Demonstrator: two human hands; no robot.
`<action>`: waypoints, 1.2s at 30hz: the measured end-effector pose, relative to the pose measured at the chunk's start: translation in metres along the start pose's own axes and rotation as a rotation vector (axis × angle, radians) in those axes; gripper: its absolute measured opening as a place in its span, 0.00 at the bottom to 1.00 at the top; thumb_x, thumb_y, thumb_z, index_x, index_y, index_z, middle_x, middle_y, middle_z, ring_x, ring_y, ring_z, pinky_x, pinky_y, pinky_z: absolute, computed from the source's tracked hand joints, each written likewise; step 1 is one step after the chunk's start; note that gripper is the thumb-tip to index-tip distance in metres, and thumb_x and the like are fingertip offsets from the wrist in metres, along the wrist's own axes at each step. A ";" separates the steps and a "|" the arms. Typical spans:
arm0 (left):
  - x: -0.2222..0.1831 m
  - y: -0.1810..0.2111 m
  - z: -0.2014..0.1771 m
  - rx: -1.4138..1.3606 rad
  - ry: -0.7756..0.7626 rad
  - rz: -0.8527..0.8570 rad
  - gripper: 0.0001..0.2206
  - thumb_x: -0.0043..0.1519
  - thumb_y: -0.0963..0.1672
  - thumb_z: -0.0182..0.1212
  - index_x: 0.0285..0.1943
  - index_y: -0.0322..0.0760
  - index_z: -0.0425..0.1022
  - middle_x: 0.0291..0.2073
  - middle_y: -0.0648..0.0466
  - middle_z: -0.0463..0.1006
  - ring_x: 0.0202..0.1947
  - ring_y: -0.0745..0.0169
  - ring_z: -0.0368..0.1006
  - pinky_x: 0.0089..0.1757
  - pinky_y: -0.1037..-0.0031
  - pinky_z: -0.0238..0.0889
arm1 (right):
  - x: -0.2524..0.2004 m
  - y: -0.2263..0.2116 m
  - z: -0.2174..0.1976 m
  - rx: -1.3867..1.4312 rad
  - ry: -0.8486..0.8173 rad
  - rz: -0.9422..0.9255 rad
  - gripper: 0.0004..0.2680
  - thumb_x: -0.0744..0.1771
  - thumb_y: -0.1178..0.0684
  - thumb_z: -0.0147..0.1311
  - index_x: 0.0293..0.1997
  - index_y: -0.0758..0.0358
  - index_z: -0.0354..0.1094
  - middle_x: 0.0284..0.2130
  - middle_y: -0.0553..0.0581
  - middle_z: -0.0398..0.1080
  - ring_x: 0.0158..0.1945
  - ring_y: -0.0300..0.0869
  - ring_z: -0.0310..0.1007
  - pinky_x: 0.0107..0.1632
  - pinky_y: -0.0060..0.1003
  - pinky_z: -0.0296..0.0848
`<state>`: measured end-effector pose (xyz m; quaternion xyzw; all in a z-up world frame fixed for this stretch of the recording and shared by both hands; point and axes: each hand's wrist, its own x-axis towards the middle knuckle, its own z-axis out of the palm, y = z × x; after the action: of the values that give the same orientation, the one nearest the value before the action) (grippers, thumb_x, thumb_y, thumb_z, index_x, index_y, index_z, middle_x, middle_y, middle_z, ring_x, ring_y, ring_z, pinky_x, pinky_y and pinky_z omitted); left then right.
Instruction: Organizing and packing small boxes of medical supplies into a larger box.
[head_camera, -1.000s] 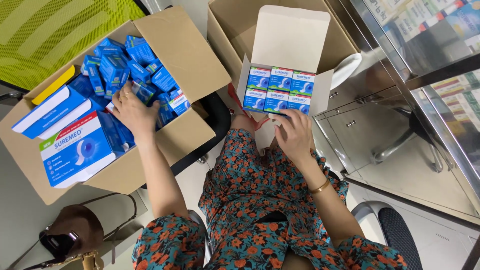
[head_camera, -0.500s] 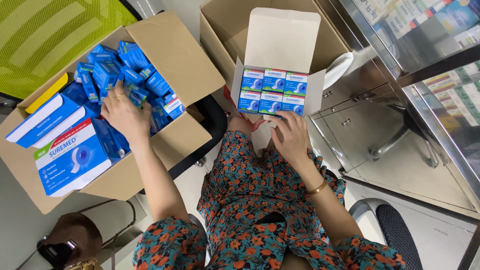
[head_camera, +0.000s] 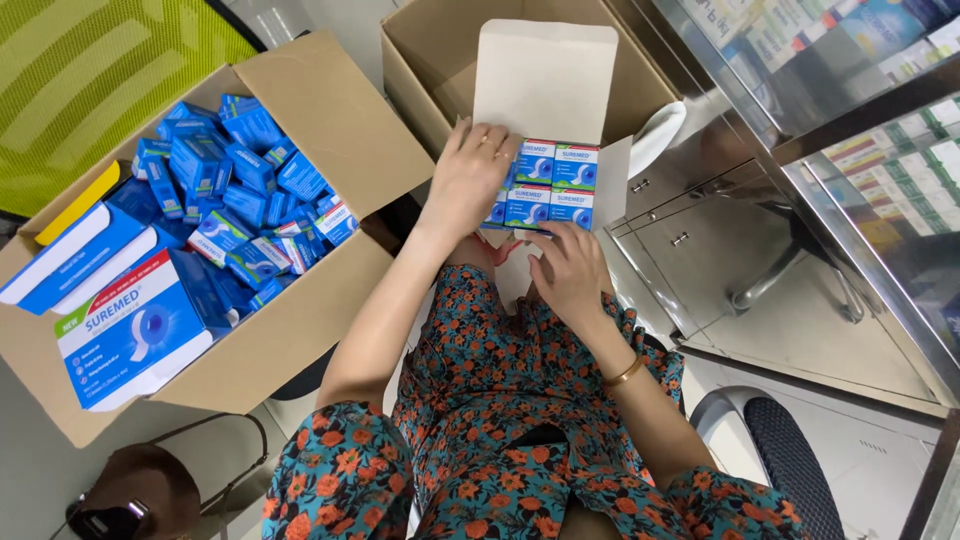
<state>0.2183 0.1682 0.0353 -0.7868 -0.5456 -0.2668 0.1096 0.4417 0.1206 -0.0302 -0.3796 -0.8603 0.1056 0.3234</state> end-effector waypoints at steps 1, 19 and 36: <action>0.002 -0.002 0.008 -0.002 0.002 0.005 0.22 0.56 0.37 0.69 0.61 0.35 0.72 0.54 0.49 0.76 0.61 0.51 0.70 0.67 0.54 0.56 | 0.000 0.000 0.000 -0.004 0.004 0.002 0.13 0.64 0.57 0.63 0.54 0.58 0.71 0.56 0.54 0.67 0.62 0.52 0.63 0.64 0.51 0.60; -0.007 -0.013 0.046 0.232 -0.220 -0.074 0.13 0.52 0.37 0.64 0.47 0.33 0.80 0.46 0.46 0.77 0.53 0.49 0.72 0.61 0.55 0.57 | 0.000 -0.001 -0.005 0.017 -0.005 -0.015 0.14 0.64 0.57 0.63 0.55 0.60 0.71 0.56 0.55 0.67 0.61 0.53 0.64 0.64 0.51 0.60; -0.213 -0.122 -0.101 0.612 -0.366 -0.874 0.29 0.42 0.42 0.75 0.57 0.40 0.78 0.55 0.47 0.77 0.58 0.43 0.68 0.53 0.51 0.61 | 0.002 0.002 -0.004 0.029 -0.033 -0.006 0.14 0.65 0.57 0.63 0.56 0.58 0.71 0.56 0.55 0.67 0.62 0.53 0.63 0.63 0.51 0.61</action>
<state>0.0198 -0.0026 -0.0096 -0.4534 -0.8834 0.0239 0.1159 0.4443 0.1226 -0.0270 -0.3706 -0.8650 0.1232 0.3150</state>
